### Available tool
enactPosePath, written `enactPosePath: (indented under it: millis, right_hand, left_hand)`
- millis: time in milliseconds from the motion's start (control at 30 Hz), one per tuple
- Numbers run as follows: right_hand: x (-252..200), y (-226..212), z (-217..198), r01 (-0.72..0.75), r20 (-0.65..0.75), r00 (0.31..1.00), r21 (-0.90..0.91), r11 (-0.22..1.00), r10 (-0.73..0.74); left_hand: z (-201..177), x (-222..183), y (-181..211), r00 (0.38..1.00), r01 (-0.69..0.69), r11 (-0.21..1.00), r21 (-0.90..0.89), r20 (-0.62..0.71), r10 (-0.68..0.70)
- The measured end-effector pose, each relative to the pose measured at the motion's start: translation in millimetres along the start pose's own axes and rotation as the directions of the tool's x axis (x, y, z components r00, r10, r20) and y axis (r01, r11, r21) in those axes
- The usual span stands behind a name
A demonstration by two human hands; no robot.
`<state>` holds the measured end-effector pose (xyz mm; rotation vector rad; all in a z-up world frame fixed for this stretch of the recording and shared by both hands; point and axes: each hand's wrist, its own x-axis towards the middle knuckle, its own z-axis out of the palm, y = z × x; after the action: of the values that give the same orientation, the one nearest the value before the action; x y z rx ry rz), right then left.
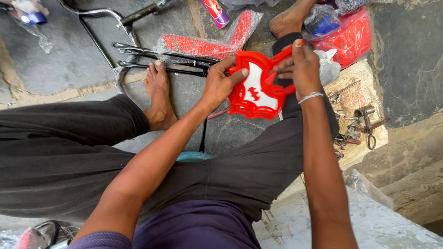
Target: The person unboxes and assembles various bicycle components, including a red plastic decorative piece, a seat, and handlebars, using their hands and small hardware.
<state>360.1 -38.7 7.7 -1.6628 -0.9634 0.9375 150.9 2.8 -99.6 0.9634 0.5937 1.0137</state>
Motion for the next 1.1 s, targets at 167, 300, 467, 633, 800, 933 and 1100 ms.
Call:
enactPosePath:
  millis: [167, 300, 467, 633, 800, 933, 1100]
  right_hand:
    - [-49.5, 11.3, 9.2, -0.022, -0.275, 0.917, -0.76, 0.649, -0.29]
    - [-136.8, 24.1, 47.9, 0.583, 0.238, 0.773, -0.634, 0.509, -0.588]
    - [-134.5, 40.9, 57.4, 0.522, 0.167, 0.685, -0.792, 0.318, -0.709]
    - [-89.9, -2.7, 20.5, 0.357, -0.288, 0.843, -0.333, 0.873, -0.454]
    - [-50.9, -60.4, 29.0, 0.496, 0.049, 0.868, -0.121, 0.86, -0.494]
    - [-20.3, -60.3, 58.7, 0.494, 0.278, 0.858, -0.22, 0.841, -0.431]
    - [0.0, -34.4, 81.5, 0.421, 0.305, 0.897, -0.369, 0.829, -0.32]
  left_hand:
    - [16.2, 9.7, -29.5, 0.749, -0.423, 0.586, 0.691, -0.097, 0.655]
    - [47.6, -10.6, -3.7, 0.882, -0.076, 0.943, 0.324, -0.42, 0.215]
    - [57.2, -16.5, 31.1, 0.874, 0.213, 0.904, -0.371, -0.342, -0.346]
    - [-41.1, 32.9, 36.7, 0.921, 0.155, 0.86, 0.486, -0.386, 0.052]
    - [-161.4, 39.1, 35.4, 0.889, 0.008, 0.131, 0.991, -0.068, 0.454]
    - [-168.5, 28.3, 27.8, 0.955, 0.114, 0.22, 0.969, -0.168, 0.245]
    - [-177.0, 29.6, 37.9, 0.948, 0.011, 0.309, 0.951, -0.108, 0.3]
